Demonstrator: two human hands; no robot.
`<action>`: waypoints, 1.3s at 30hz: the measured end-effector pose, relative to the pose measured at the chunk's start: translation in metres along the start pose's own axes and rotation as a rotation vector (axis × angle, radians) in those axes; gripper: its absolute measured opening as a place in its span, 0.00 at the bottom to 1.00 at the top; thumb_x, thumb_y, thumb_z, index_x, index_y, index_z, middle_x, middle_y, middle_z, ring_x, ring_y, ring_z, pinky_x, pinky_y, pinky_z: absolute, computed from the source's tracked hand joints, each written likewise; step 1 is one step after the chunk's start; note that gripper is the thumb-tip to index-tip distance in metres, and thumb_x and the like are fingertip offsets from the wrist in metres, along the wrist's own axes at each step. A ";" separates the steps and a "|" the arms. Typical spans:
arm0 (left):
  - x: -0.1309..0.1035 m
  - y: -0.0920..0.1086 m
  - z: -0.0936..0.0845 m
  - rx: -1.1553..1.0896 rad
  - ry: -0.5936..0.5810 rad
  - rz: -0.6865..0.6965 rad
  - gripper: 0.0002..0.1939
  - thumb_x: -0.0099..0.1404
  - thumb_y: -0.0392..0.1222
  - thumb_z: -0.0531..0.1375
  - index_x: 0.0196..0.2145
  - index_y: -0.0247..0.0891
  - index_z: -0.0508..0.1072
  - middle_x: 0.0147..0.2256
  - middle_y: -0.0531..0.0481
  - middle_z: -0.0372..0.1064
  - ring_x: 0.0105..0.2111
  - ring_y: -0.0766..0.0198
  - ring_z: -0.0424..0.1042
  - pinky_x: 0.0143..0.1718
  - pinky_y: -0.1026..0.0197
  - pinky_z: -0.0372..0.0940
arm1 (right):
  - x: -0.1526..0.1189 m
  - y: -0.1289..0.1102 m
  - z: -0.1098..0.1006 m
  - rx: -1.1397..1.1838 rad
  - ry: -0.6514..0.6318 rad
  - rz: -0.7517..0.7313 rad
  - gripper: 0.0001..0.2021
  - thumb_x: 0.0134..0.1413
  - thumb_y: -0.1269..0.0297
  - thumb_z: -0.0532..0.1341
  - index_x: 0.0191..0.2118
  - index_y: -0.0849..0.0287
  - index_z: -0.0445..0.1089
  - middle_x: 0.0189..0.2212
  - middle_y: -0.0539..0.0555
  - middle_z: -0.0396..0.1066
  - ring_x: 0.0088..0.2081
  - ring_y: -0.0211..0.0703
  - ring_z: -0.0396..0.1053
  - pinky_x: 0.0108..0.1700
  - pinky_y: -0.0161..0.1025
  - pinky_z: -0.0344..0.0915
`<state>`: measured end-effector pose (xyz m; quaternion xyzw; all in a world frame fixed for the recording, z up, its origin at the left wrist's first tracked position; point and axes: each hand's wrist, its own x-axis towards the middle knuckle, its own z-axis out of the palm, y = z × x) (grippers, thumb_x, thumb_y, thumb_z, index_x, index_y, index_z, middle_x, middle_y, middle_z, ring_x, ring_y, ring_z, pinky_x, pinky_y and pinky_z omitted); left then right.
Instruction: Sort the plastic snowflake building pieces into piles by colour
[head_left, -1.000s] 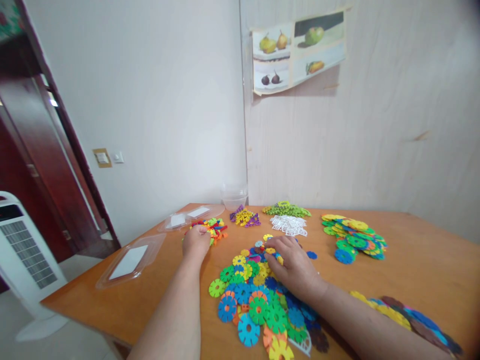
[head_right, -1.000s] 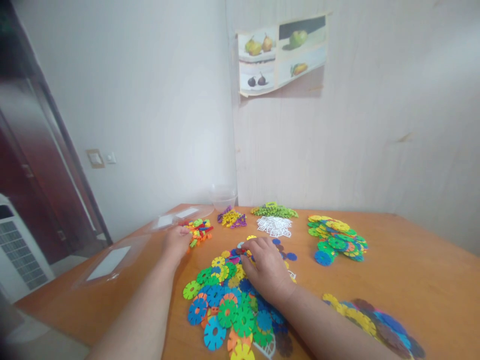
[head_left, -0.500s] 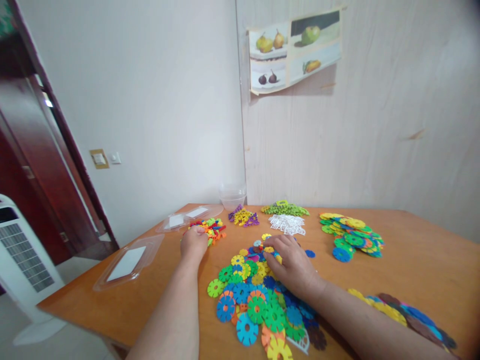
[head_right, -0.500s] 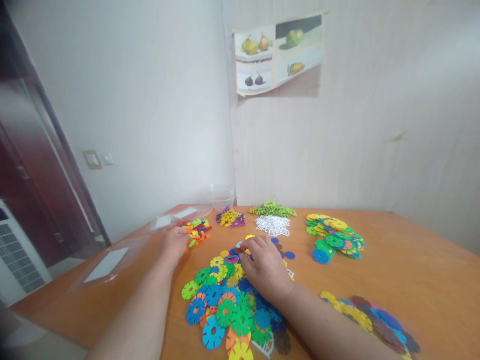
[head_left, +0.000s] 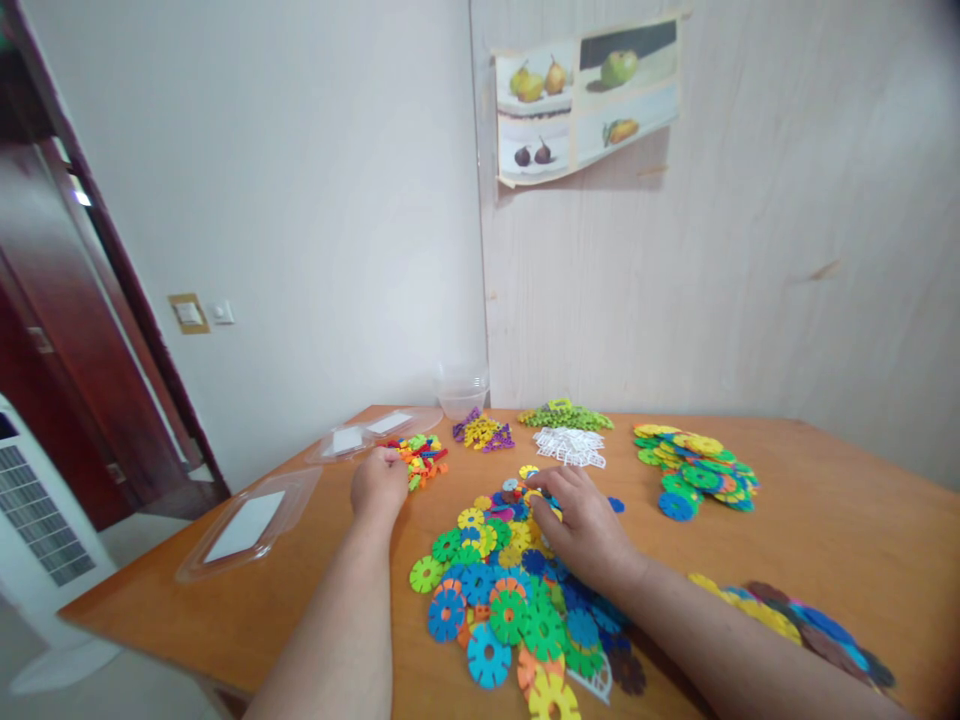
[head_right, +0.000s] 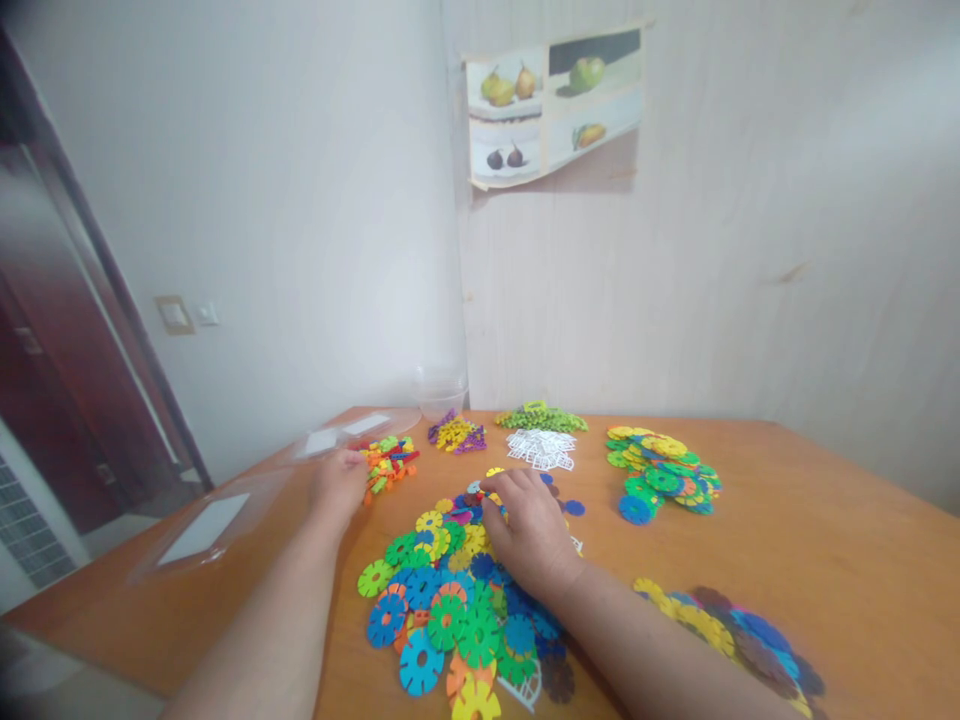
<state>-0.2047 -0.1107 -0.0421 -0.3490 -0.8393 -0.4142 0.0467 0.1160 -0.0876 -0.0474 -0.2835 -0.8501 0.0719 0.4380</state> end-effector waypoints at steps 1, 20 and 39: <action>0.000 0.000 -0.001 0.001 0.010 -0.007 0.09 0.57 0.41 0.58 0.34 0.42 0.77 0.34 0.45 0.79 0.36 0.52 0.76 0.34 0.57 0.64 | 0.000 0.000 0.000 0.002 0.002 0.000 0.09 0.61 0.66 0.57 0.45 0.55 0.72 0.40 0.56 0.73 0.45 0.50 0.67 0.47 0.47 0.64; -0.025 0.034 0.000 -0.067 -0.031 0.227 0.10 0.64 0.42 0.55 0.39 0.42 0.75 0.38 0.48 0.78 0.40 0.58 0.75 0.37 0.62 0.63 | 0.011 -0.004 -0.015 0.242 0.256 0.186 0.14 0.64 0.62 0.53 0.52 0.55 0.68 0.46 0.57 0.73 0.48 0.47 0.70 0.49 0.44 0.67; -0.061 0.053 0.030 -0.464 -0.658 0.332 0.16 0.59 0.45 0.61 0.44 0.39 0.79 0.45 0.47 0.78 0.46 0.55 0.76 0.51 0.57 0.67 | 0.026 0.037 -0.053 -0.118 -0.223 0.539 0.08 0.53 0.63 0.58 0.31 0.58 0.74 0.25 0.51 0.73 0.28 0.40 0.68 0.28 0.34 0.54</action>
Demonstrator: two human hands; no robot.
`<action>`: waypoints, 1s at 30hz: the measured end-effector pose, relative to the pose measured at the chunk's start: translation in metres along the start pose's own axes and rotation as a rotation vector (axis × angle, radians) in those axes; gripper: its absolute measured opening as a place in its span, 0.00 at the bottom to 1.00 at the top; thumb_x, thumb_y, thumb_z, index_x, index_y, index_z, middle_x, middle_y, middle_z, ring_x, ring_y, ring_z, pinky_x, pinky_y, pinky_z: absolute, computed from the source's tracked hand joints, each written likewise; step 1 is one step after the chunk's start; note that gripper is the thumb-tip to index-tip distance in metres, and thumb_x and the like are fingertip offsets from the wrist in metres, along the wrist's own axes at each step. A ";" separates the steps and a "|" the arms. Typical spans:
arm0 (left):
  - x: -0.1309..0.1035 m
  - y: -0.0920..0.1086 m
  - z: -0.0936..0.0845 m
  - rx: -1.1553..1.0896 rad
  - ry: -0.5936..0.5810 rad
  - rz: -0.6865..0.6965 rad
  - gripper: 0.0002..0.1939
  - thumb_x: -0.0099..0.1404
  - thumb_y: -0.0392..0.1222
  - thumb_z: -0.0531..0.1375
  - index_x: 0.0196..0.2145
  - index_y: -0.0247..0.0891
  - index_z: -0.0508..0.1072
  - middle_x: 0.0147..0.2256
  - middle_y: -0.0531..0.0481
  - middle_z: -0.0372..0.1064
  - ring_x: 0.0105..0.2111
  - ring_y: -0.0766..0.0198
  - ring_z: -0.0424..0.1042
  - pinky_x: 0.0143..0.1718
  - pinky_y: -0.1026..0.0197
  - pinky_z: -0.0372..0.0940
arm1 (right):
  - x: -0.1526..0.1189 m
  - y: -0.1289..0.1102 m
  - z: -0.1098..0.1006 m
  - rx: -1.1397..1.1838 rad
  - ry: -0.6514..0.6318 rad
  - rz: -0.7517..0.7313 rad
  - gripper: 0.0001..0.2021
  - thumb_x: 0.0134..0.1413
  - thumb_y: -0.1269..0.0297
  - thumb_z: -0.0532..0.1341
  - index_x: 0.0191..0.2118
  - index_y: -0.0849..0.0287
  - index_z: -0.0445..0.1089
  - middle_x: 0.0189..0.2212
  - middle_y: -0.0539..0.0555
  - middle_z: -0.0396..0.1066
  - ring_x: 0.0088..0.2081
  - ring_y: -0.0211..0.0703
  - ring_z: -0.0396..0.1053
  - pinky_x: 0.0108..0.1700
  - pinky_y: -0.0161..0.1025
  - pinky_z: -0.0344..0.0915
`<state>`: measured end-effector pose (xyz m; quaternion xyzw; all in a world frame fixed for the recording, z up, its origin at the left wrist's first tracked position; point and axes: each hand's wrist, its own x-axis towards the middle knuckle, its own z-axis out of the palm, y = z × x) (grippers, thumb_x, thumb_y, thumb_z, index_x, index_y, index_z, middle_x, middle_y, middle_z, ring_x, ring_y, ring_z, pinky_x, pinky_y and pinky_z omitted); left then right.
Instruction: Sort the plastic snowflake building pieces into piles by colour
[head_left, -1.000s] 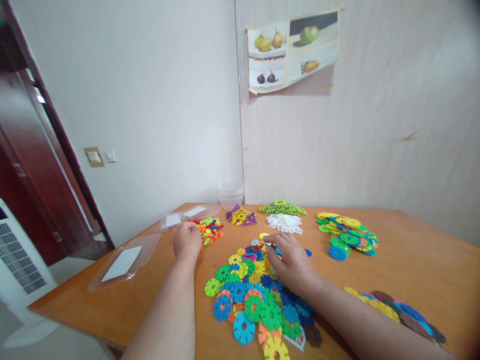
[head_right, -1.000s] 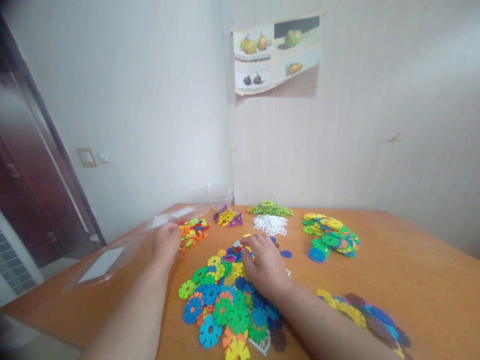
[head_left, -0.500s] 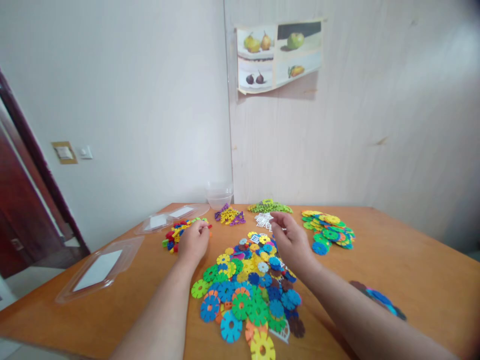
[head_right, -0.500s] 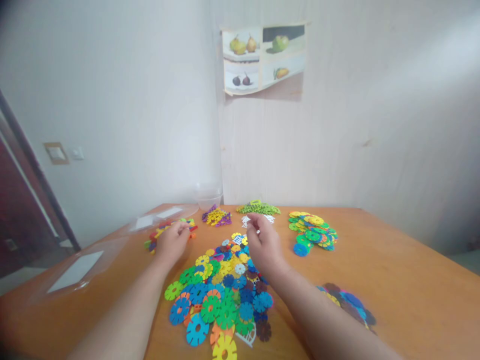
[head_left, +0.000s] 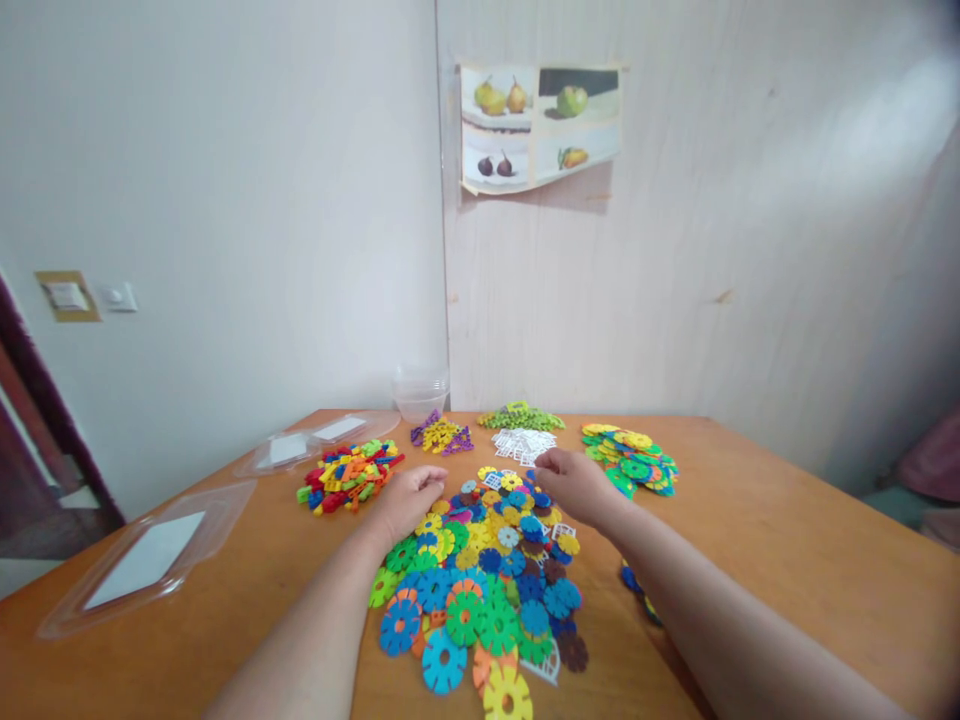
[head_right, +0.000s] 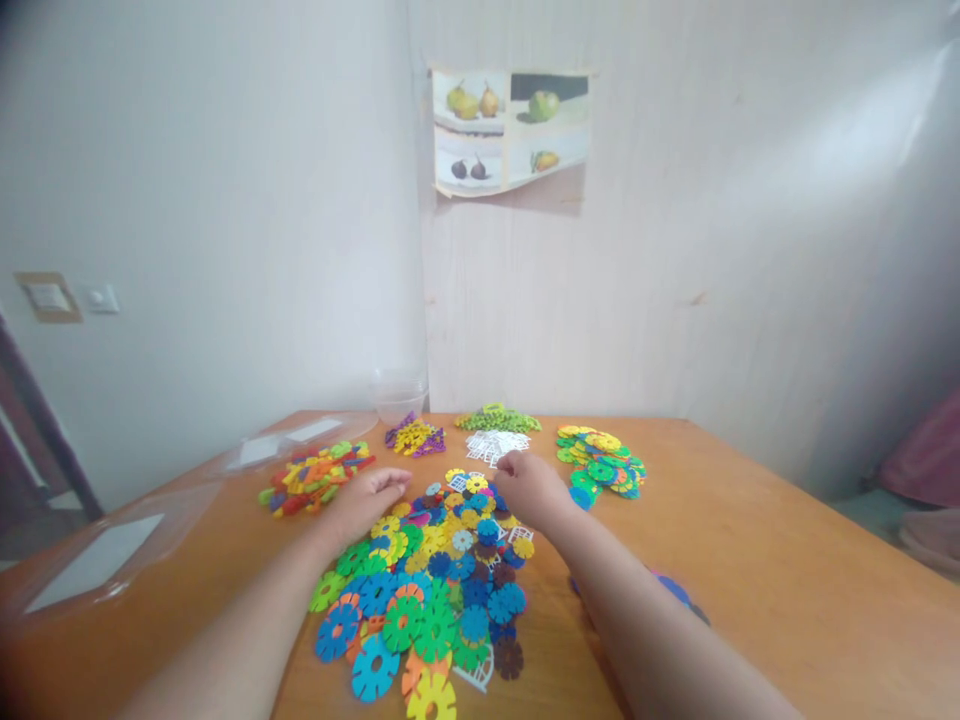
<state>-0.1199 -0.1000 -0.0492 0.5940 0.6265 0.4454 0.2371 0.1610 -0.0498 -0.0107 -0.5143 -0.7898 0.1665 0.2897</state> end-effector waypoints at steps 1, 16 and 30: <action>0.000 0.000 0.001 -0.033 -0.021 -0.006 0.17 0.59 0.46 0.61 0.44 0.39 0.79 0.46 0.47 0.78 0.47 0.55 0.76 0.51 0.57 0.67 | -0.001 0.000 0.001 -0.064 -0.031 -0.008 0.08 0.54 0.63 0.58 0.30 0.58 0.74 0.25 0.52 0.73 0.28 0.41 0.68 0.28 0.34 0.53; -0.007 0.009 0.006 -0.225 -0.170 -0.038 0.20 0.58 0.50 0.63 0.46 0.39 0.79 0.45 0.47 0.78 0.48 0.55 0.75 0.52 0.56 0.66 | -0.014 -0.011 0.023 -0.139 -0.176 -0.232 0.10 0.51 0.70 0.57 0.31 0.55 0.77 0.32 0.52 0.77 0.34 0.44 0.71 0.33 0.35 0.59; -0.006 0.008 0.008 -0.289 -0.203 -0.070 0.18 0.58 0.51 0.63 0.44 0.41 0.79 0.43 0.48 0.79 0.46 0.57 0.76 0.50 0.58 0.68 | -0.015 -0.016 0.027 0.074 -0.195 -0.157 0.09 0.47 0.69 0.59 0.34 0.58 0.76 0.25 0.48 0.72 0.27 0.38 0.64 0.29 0.33 0.56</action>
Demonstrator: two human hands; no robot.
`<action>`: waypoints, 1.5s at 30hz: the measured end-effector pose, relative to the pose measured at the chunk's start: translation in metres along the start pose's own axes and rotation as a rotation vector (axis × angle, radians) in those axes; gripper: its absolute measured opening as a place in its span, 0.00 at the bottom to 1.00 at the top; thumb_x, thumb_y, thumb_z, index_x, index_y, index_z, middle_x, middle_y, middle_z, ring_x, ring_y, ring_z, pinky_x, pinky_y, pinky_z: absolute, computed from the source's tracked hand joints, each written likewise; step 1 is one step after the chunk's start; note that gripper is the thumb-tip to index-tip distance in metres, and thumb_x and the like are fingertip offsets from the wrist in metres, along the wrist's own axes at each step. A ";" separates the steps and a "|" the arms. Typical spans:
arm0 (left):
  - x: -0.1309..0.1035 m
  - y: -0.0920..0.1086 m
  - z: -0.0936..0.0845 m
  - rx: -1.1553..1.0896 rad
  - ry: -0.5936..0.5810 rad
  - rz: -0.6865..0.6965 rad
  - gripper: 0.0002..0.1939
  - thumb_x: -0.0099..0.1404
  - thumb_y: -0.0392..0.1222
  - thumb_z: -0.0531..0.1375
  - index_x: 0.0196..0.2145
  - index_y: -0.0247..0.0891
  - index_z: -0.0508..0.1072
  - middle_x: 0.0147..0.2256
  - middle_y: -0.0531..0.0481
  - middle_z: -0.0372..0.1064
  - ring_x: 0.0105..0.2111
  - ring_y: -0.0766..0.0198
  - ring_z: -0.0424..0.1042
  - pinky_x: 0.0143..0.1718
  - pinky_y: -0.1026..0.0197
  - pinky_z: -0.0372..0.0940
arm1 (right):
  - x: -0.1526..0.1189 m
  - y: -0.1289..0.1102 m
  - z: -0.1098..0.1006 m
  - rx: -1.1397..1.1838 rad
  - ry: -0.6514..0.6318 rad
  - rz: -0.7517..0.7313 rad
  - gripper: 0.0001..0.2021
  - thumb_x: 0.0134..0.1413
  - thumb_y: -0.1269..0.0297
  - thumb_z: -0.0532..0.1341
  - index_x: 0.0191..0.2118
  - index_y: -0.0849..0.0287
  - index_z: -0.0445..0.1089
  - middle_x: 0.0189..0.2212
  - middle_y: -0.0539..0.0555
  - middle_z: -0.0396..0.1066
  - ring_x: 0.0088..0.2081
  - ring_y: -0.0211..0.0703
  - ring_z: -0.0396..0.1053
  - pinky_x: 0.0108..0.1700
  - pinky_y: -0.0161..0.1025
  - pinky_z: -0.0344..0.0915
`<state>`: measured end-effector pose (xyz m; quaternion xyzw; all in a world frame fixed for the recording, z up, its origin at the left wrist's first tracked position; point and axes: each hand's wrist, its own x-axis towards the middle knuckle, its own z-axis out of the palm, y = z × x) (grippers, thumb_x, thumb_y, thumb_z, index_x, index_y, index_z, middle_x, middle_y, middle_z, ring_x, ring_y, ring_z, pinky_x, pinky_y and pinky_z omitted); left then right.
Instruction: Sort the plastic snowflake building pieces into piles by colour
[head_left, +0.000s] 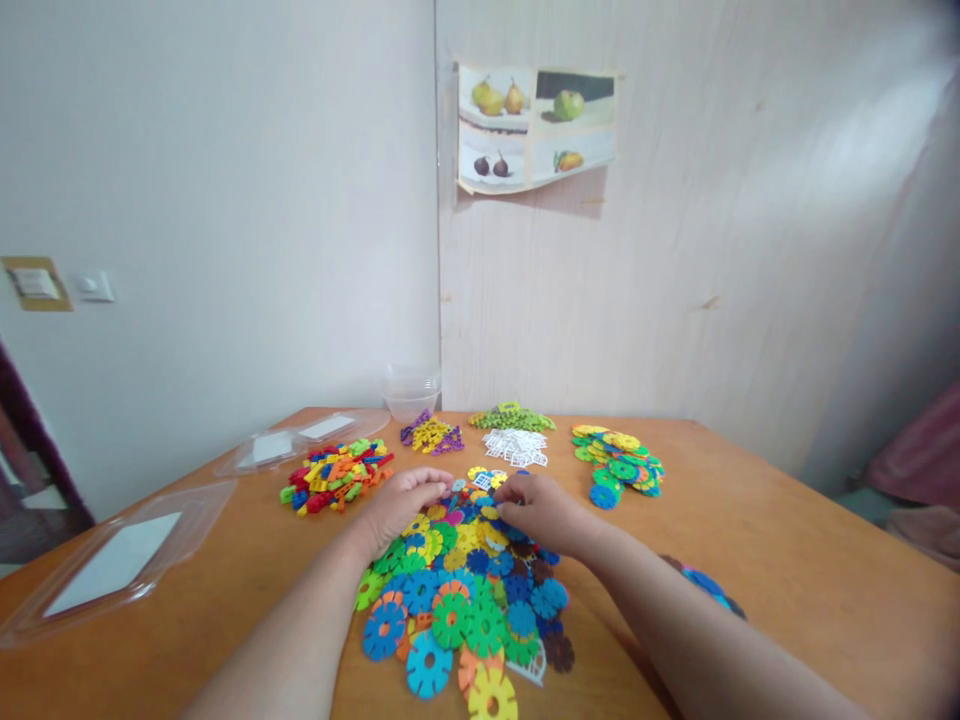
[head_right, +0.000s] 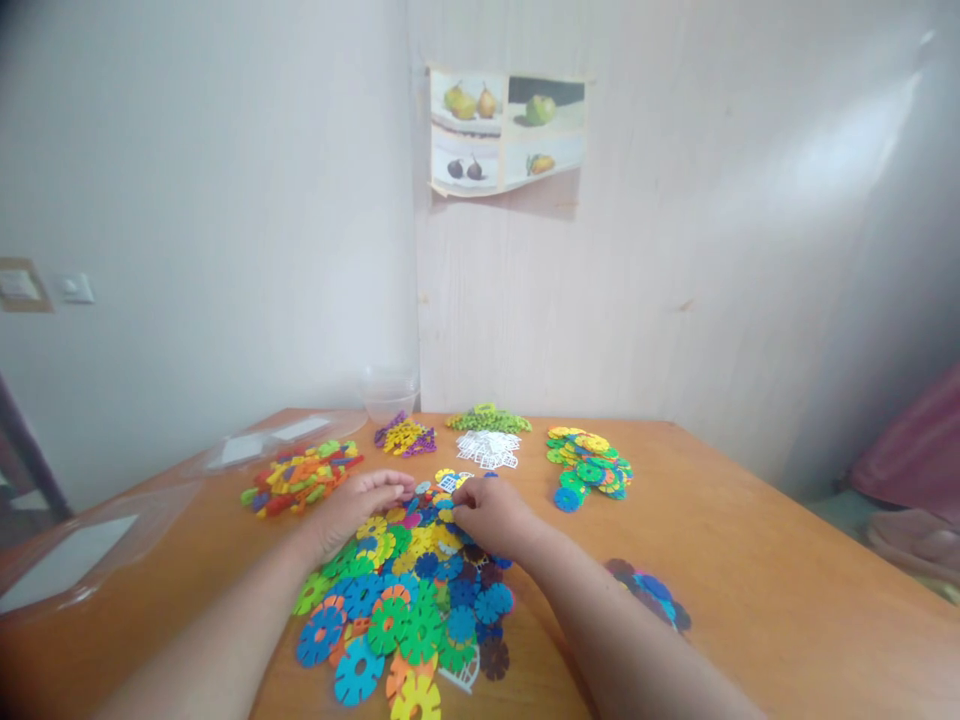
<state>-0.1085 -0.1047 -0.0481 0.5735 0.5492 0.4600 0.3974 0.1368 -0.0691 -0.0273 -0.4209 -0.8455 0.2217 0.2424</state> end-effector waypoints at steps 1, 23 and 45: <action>0.000 0.001 0.000 -0.004 -0.001 -0.003 0.19 0.58 0.52 0.63 0.44 0.41 0.79 0.43 0.47 0.79 0.46 0.57 0.76 0.50 0.58 0.68 | 0.000 0.000 0.001 -0.034 0.019 -0.009 0.08 0.47 0.68 0.60 0.33 0.57 0.76 0.26 0.49 0.73 0.28 0.38 0.65 0.30 0.33 0.56; 0.001 0.000 -0.007 -0.091 0.216 0.032 0.21 0.56 0.57 0.65 0.36 0.35 0.77 0.38 0.42 0.78 0.40 0.54 0.77 0.44 0.53 0.68 | -0.028 -0.008 -0.056 0.232 0.362 0.004 0.12 0.57 0.57 0.56 0.31 0.58 0.72 0.23 0.49 0.68 0.26 0.37 0.64 0.28 0.33 0.59; 0.004 -0.015 -0.031 -0.254 0.435 0.035 0.21 0.50 0.50 0.71 0.37 0.33 0.76 0.34 0.44 0.77 0.35 0.61 0.76 0.40 0.59 0.68 | -0.090 0.153 -0.082 -0.135 0.457 0.147 0.24 0.62 0.44 0.50 0.22 0.56 0.59 0.18 0.47 0.59 0.24 0.37 0.59 0.28 0.35 0.51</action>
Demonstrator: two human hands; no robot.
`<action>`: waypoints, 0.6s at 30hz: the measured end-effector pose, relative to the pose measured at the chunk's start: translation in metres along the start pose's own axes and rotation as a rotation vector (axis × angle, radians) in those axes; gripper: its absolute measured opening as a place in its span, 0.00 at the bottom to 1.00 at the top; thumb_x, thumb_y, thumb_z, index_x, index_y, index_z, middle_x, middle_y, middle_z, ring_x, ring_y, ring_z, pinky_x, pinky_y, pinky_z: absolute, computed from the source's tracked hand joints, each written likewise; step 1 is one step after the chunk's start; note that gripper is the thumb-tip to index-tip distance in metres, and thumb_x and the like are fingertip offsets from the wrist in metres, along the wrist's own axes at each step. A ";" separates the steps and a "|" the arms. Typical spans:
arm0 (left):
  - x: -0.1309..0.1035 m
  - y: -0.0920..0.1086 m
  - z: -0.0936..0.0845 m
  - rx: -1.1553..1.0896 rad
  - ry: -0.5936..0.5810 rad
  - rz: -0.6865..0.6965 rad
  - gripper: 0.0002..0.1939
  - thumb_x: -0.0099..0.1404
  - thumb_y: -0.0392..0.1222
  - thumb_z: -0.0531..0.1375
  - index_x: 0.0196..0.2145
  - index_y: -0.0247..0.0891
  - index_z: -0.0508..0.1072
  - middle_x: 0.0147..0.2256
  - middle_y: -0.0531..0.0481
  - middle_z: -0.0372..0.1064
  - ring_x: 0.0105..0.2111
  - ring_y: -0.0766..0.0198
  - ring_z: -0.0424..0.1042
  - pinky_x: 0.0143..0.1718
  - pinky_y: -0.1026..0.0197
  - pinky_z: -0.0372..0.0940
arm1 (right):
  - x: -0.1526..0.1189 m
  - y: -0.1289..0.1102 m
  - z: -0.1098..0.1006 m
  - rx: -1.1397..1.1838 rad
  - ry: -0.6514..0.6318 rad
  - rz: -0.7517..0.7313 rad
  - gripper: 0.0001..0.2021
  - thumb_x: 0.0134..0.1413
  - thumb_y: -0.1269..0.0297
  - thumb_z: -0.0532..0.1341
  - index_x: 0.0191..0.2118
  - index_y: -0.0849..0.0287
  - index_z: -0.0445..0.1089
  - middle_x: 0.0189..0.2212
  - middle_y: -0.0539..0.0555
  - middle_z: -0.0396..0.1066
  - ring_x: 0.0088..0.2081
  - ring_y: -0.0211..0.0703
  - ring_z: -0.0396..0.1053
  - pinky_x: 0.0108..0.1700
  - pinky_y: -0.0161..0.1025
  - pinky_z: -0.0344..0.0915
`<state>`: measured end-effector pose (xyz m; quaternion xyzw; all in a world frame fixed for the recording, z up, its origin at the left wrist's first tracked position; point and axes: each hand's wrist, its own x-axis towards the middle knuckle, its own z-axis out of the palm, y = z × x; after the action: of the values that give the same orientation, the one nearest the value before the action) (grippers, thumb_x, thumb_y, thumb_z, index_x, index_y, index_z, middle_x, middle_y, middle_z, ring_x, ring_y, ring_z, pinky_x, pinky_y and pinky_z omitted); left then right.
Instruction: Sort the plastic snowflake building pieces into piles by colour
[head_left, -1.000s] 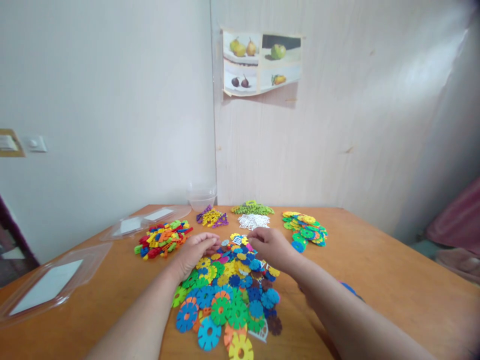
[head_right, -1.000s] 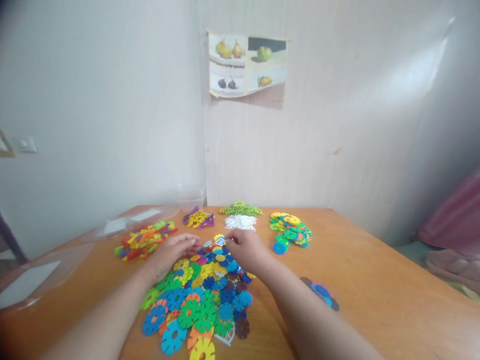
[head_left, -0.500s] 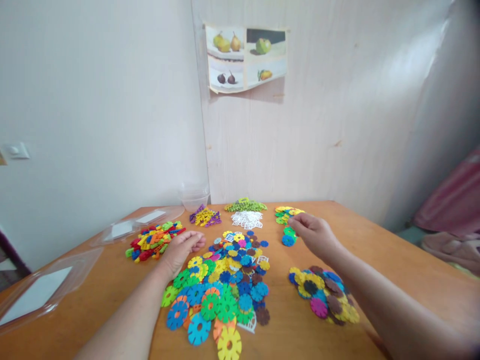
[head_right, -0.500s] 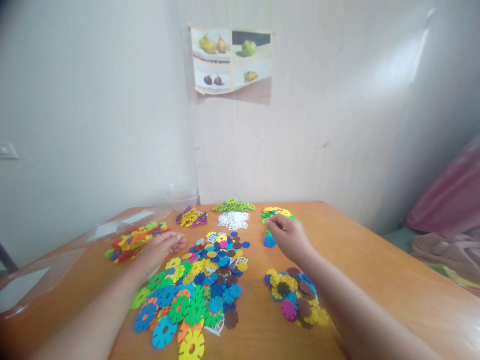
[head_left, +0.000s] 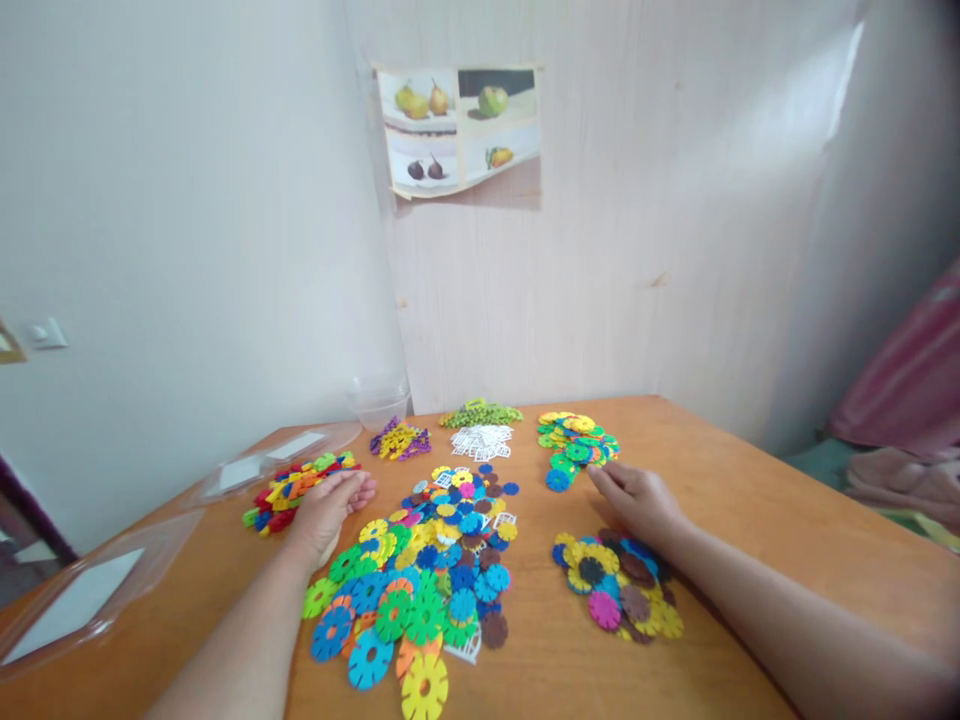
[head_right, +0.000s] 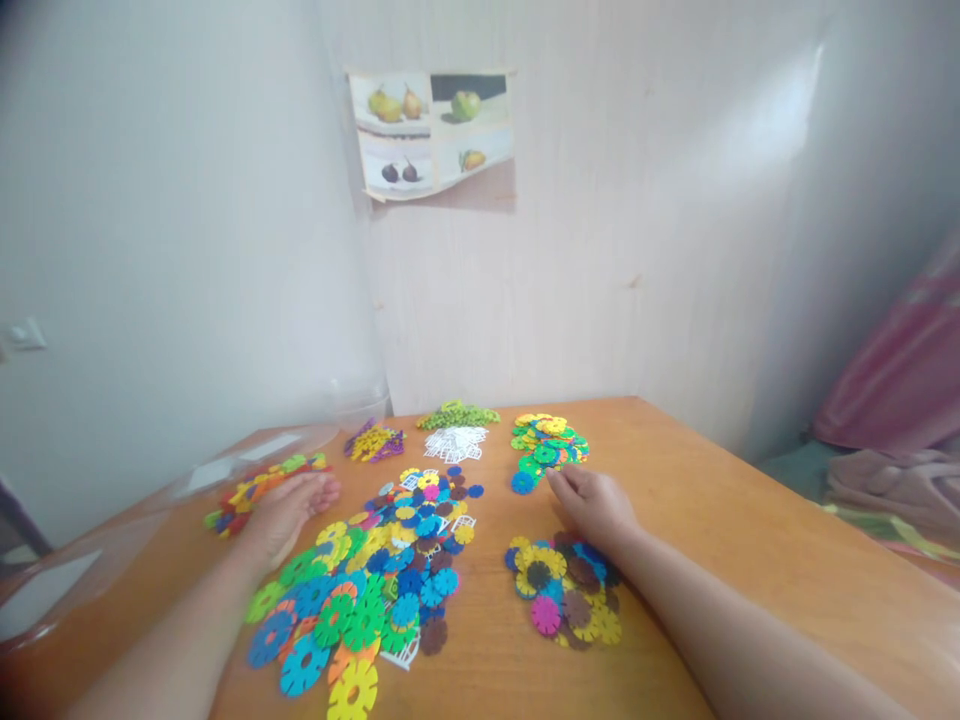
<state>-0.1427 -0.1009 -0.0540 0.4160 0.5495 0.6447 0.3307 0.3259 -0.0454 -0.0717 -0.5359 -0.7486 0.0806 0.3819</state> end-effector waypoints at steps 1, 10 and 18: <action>-0.001 0.001 -0.001 -0.004 0.024 0.006 0.21 0.50 0.49 0.71 0.38 0.33 0.76 0.33 0.44 0.77 0.34 0.61 0.75 0.39 0.60 0.68 | 0.001 -0.002 0.002 -0.006 0.012 0.002 0.24 0.62 0.44 0.49 0.22 0.56 0.58 0.18 0.47 0.59 0.24 0.38 0.59 0.28 0.34 0.51; -0.006 0.003 0.000 0.240 0.046 0.039 0.21 0.51 0.55 0.66 0.36 0.35 0.76 0.35 0.44 0.77 0.37 0.58 0.75 0.42 0.57 0.67 | 0.010 -0.006 0.006 -0.046 0.018 0.054 0.24 0.62 0.44 0.48 0.22 0.55 0.61 0.19 0.48 0.62 0.25 0.39 0.60 0.27 0.35 0.48; 0.004 0.021 0.027 0.723 -0.084 0.137 0.16 0.54 0.53 0.62 0.32 0.37 0.77 0.32 0.46 0.77 0.36 0.53 0.74 0.39 0.56 0.66 | 0.016 -0.001 0.011 0.062 0.030 0.077 0.24 0.60 0.45 0.50 0.20 0.55 0.57 0.17 0.48 0.60 0.23 0.39 0.59 0.27 0.36 0.48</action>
<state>-0.1190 -0.0893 -0.0312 0.5677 0.6986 0.4121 0.1407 0.3154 -0.0292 -0.0715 -0.5535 -0.7188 0.1107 0.4060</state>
